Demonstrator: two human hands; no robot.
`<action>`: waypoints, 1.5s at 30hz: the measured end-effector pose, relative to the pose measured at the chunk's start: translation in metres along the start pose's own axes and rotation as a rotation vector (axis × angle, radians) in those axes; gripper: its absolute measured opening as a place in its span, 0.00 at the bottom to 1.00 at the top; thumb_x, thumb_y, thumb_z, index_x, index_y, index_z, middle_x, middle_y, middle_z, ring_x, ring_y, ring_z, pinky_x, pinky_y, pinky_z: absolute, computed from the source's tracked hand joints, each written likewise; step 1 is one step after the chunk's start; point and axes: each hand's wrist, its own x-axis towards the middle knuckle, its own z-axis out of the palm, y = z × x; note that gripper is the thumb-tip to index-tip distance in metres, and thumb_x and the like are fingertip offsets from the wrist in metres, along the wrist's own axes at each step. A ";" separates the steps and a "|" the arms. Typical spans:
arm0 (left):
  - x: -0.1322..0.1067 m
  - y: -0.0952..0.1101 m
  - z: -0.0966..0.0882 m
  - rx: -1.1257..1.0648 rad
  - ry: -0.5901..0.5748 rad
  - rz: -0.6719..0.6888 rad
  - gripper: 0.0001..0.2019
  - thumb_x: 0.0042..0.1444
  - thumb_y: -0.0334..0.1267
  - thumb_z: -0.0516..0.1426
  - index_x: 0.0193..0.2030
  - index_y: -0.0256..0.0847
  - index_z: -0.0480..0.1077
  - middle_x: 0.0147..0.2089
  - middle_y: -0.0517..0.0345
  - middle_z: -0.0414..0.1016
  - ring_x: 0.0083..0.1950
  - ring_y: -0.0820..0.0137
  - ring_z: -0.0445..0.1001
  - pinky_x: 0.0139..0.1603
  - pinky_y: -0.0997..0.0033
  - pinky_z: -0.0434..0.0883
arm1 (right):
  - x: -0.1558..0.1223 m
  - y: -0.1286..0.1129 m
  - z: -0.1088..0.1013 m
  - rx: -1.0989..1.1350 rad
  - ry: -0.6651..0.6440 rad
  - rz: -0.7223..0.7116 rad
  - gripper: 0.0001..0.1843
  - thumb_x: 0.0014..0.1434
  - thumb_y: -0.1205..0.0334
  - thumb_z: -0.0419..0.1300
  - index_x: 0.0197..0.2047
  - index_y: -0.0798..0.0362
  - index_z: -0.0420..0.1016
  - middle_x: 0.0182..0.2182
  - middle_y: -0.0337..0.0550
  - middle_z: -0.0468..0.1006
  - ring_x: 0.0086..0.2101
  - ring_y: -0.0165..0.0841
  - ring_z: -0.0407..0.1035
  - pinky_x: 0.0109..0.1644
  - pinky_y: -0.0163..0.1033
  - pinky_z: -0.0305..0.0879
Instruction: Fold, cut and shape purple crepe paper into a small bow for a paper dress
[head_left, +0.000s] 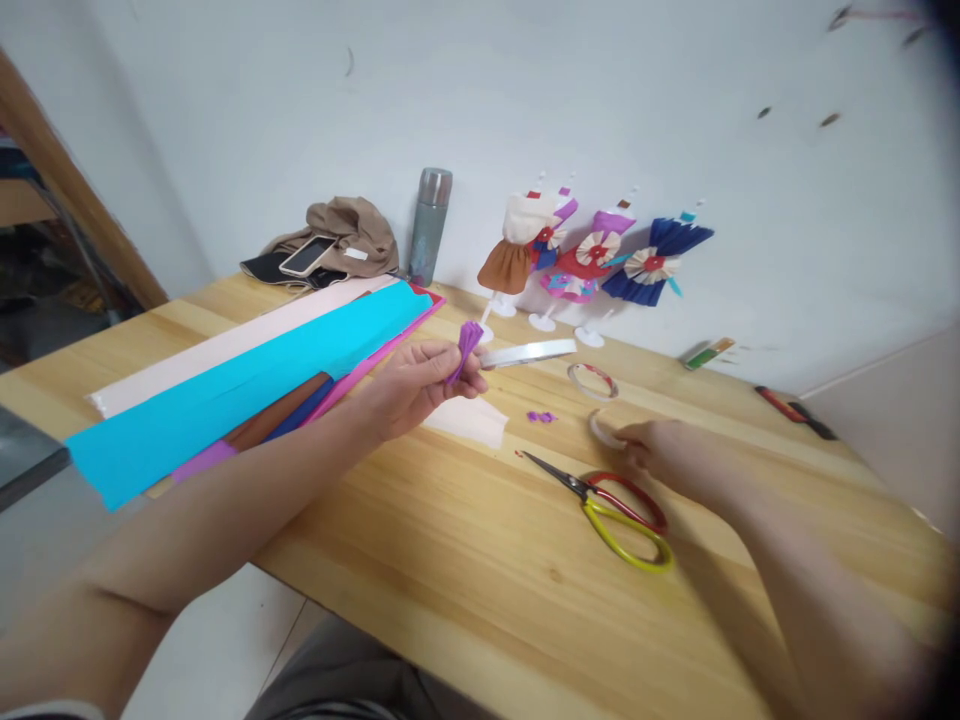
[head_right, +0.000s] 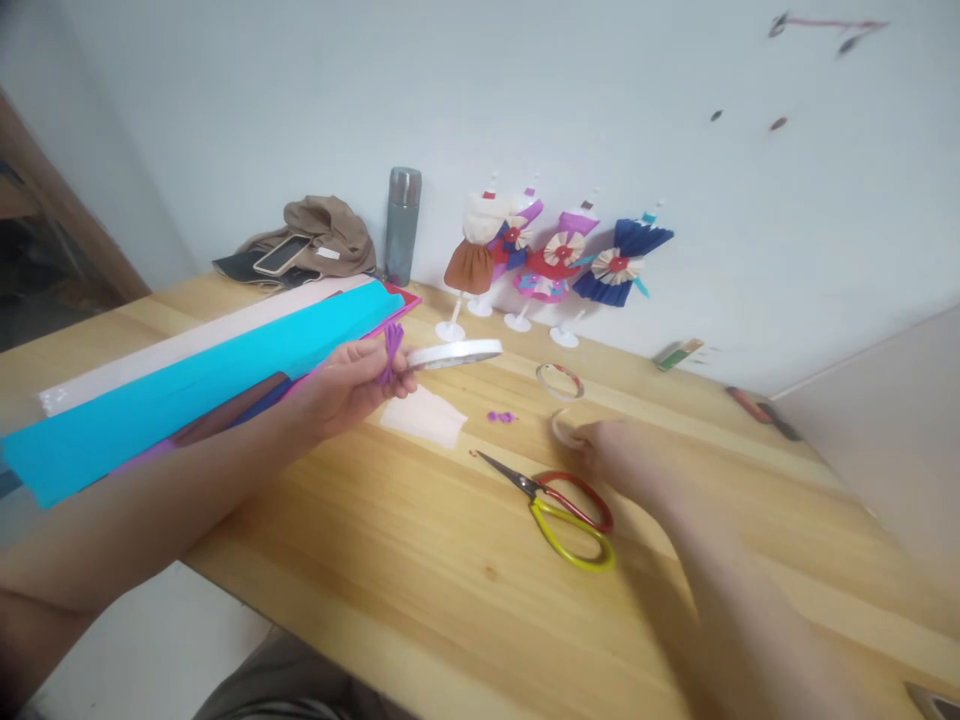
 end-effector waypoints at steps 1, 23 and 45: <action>-0.001 0.000 0.001 0.037 -0.009 0.011 0.14 0.51 0.46 0.67 0.29 0.35 0.77 0.33 0.54 0.77 0.33 0.73 0.75 0.39 0.72 0.73 | 0.000 0.003 -0.001 -0.002 -0.039 0.022 0.15 0.46 0.79 0.59 0.23 0.49 0.78 0.16 0.41 0.76 0.17 0.33 0.68 0.21 0.36 0.57; -0.009 0.009 0.017 0.540 0.033 0.034 0.12 0.59 0.42 0.58 0.33 0.36 0.79 0.64 0.46 0.68 0.64 0.55 0.67 0.39 0.71 0.75 | 0.022 -0.125 -0.042 0.696 0.137 -0.245 0.16 0.60 0.48 0.58 0.29 0.49 0.76 0.25 0.41 0.80 0.35 0.41 0.76 0.44 0.46 0.70; -0.004 -0.006 0.008 0.226 0.176 -0.096 0.10 0.52 0.40 0.63 0.27 0.35 0.77 0.31 0.54 0.76 0.33 0.74 0.72 0.36 0.73 0.71 | 0.016 -0.136 -0.017 0.418 0.537 -0.295 0.07 0.62 0.62 0.56 0.31 0.48 0.71 0.25 0.40 0.77 0.30 0.38 0.74 0.52 0.56 0.69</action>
